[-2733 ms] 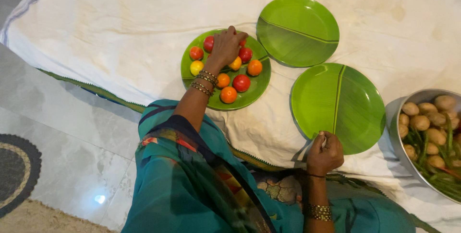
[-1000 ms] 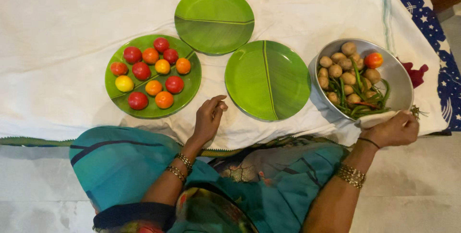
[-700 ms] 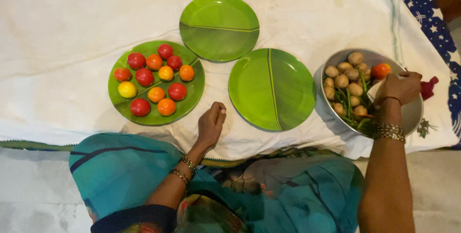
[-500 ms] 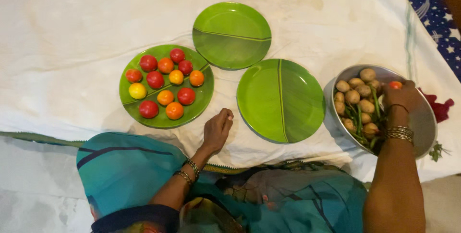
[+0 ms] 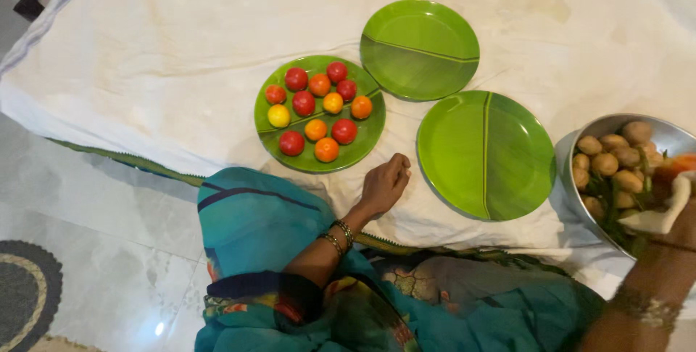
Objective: The person sits on the floor and wipes small tomatoes and other vegetables with a white cloth, placing the wiped items onto a green plate. The person repeatedly picks vegetables from a metal bowl, wipes them, and arranges them on the plate.
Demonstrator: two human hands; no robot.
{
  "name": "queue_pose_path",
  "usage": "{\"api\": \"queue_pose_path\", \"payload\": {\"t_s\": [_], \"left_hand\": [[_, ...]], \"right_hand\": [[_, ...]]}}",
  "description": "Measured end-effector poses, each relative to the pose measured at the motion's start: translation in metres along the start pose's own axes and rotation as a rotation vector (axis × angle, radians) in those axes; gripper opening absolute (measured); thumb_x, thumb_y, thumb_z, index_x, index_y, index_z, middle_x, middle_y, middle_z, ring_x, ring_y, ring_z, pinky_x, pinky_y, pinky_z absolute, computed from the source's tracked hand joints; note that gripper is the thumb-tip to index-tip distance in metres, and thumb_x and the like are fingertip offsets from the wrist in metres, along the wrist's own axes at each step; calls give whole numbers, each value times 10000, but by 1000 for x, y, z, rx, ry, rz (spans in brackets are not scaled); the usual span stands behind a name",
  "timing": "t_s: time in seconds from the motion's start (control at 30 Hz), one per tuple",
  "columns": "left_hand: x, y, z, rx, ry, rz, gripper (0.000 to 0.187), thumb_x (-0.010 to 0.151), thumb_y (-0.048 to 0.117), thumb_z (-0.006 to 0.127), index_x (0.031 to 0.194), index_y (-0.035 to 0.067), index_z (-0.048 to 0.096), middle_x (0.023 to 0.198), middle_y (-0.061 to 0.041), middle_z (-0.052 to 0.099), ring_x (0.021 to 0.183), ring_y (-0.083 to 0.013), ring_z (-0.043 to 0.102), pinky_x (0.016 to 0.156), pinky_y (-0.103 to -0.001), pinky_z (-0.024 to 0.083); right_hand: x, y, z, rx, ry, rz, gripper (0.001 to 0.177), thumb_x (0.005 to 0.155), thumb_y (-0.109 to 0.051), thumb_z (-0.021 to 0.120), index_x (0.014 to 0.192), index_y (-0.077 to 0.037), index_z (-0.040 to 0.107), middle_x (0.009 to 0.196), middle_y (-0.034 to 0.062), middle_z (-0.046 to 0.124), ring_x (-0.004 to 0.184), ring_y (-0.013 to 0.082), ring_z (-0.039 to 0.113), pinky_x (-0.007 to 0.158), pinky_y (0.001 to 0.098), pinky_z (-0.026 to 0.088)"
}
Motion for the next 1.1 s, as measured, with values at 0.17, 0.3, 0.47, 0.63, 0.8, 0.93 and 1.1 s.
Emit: {"api": "queue_pose_path", "payload": {"t_s": [0.17, 0.3, 0.47, 0.63, 0.8, 0.93, 1.1], "left_hand": [[-8, 6, -6, -155, 48, -6, 232, 991, 222, 611, 1150, 75, 526, 824, -81, 637, 702, -254, 642, 649, -395, 503], [-30, 43, -1, -223, -50, 174, 373, 1011, 250, 597, 1305, 46, 492, 1014, -119, 622, 820, -213, 642, 708, -354, 551], [-60, 79, 23, -341, -337, 320, 527, 1012, 279, 638, 1458, 53, 470, 1245, -172, 569, 900, -223, 685, 845, -387, 553], [-63, 73, 33, -366, -406, 269, 604, 995, 236, 637, 1535, 71, 420, 1308, -167, 537, 1010, -268, 679, 892, -405, 545], [-56, 72, 33, -327, -301, 325, 619, 955, 176, 719, 1501, 58, 453, 1275, -159, 546, 1126, -311, 629, 919, -388, 546], [-52, 66, 30, -350, -318, 219, 602, 919, 169, 735, 1461, 70, 493, 1189, -143, 539, 1023, -269, 634, 823, -354, 553], [-62, 72, 40, -459, -454, 153, 603, 898, 147, 720, 1452, 88, 487, 1256, -112, 522, 1001, -205, 677, 779, -285, 602]], "right_hand": [[-163, 8, 84, 407, -403, 509, 484, 1170, -584, 466, 1108, -120, 588, 821, 62, 580, 619, 152, 470, 558, 292, 349], [-254, 24, 140, 411, -486, 662, 492, 1114, -547, 365, 983, -113, 555, 680, 96, 543, 444, 143, 335, 427, 301, 269], [-307, 34, 148, 311, -365, 680, 531, 1149, -508, 364, 954, -45, 537, 696, 87, 535, 489, 158, 472, 435, 309, 353], [-314, 41, 150, 232, -354, 439, 278, 1076, -255, 424, 964, -47, 571, 815, 50, 610, 643, 117, 570, 536, 282, 456], [-309, 53, 154, 422, -385, 410, 260, 1124, -207, 532, 964, -10, 589, 865, 42, 586, 745, 111, 532, 632, 261, 430], [-287, 24, 137, 263, -326, 240, 345, 1154, -281, 532, 1006, 16, 627, 897, 48, 586, 793, 111, 515, 685, 250, 426], [-251, 1, 108, 206, -140, 108, 444, 1164, -380, 419, 1081, 12, 610, 889, 75, 597, 748, 156, 543, 653, 282, 454]]}}
Point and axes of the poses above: each hand's wrist, its own x-axis towards the middle knuckle, its own z-axis out of the palm, y = z × x, the point moved 8 cm from there along x, towards the middle knuckle
